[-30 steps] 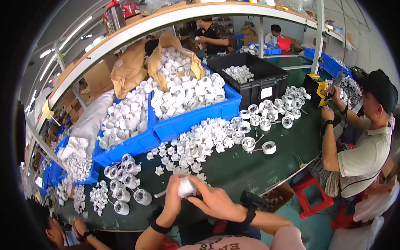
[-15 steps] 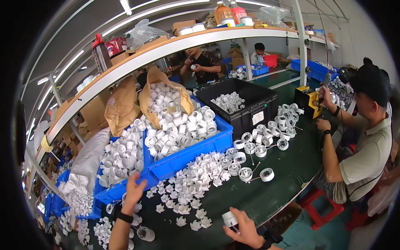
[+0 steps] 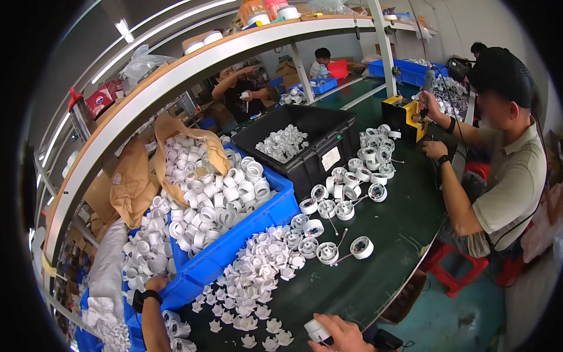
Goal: The person assembles camera housings by hand, picking up a base and a cover from the table, fitting them together, and pressing them into place. They repeat this process, occasionally reaching into blue bins for more parts and placing the assembled units onto the table surface.
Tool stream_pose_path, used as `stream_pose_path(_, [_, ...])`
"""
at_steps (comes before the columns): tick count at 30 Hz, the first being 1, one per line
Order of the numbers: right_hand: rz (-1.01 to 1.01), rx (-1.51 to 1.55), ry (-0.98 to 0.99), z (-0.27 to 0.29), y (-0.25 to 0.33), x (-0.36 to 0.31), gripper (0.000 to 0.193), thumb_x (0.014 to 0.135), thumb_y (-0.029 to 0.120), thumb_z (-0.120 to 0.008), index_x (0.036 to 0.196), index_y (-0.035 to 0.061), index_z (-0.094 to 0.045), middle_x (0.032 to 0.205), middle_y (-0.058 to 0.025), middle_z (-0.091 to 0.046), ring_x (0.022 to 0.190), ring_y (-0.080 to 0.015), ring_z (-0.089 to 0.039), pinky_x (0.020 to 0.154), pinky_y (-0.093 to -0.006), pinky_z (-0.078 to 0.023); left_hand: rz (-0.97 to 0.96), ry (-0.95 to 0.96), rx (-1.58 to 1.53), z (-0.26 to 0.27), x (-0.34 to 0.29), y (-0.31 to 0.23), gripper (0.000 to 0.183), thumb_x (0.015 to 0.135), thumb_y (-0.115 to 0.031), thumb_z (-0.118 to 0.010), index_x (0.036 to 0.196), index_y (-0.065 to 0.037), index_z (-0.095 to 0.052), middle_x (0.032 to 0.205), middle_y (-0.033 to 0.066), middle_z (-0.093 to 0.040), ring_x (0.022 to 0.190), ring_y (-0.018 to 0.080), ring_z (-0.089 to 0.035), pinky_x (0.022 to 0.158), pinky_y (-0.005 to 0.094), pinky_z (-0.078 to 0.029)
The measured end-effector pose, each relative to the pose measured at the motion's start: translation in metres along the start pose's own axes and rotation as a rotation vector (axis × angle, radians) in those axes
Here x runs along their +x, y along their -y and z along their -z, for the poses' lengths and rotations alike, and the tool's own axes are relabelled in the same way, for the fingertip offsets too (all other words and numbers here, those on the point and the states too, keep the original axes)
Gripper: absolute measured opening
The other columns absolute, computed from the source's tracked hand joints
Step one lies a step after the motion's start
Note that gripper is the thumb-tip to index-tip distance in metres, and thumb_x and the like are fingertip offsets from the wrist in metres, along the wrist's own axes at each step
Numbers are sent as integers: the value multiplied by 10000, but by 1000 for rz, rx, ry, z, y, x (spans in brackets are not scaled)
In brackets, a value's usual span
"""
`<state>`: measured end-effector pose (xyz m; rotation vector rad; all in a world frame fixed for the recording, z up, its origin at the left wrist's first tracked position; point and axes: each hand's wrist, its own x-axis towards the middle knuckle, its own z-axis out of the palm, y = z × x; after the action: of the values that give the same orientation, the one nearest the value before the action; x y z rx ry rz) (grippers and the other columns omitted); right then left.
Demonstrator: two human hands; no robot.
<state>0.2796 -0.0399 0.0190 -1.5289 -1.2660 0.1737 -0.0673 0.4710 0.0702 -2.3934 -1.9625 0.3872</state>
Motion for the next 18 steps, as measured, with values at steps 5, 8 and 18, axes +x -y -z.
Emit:
stream_pose_path(5, [11, -48, -11, -2, 1, 3, 626, 732, 220, -758, 1265, 7, -508, 1034, -226, -603, 810, -397, -623, 683, -397, -521, 69, -31, 138, -24, 26, -3, 428, 812, -349, -566, 1210, -192, -564, 1147, 189, -637, 1073, 383, -609, 910, 499, -470])
stream_pose_path(8, [41, -8, -2, -1, 1, 4, 624, 731, 229, -758, 1256, -3, -512, 1043, -228, -603, 819, -397, -624, 693, -397, -522, 87, 15, 217, -32, 45, 21, 429, 887, -378, -442, 1266, -182, -486, 1157, 245, -614, 1081, 415, -589, 897, 488, -474])
stream_pose_path(18, [46, -58, 17, -4, -8, 3, 635, 706, 269, -787, 1215, -7, -525, 992, -208, -618, 769, -351, -639, 660, -371, -532, 202, 42, 38, -13, 17, 2, 507, 923, -451, -366, 1280, -114, -492, 1214, 257, -584, 1153, 397, -551, 955, 492, -427])
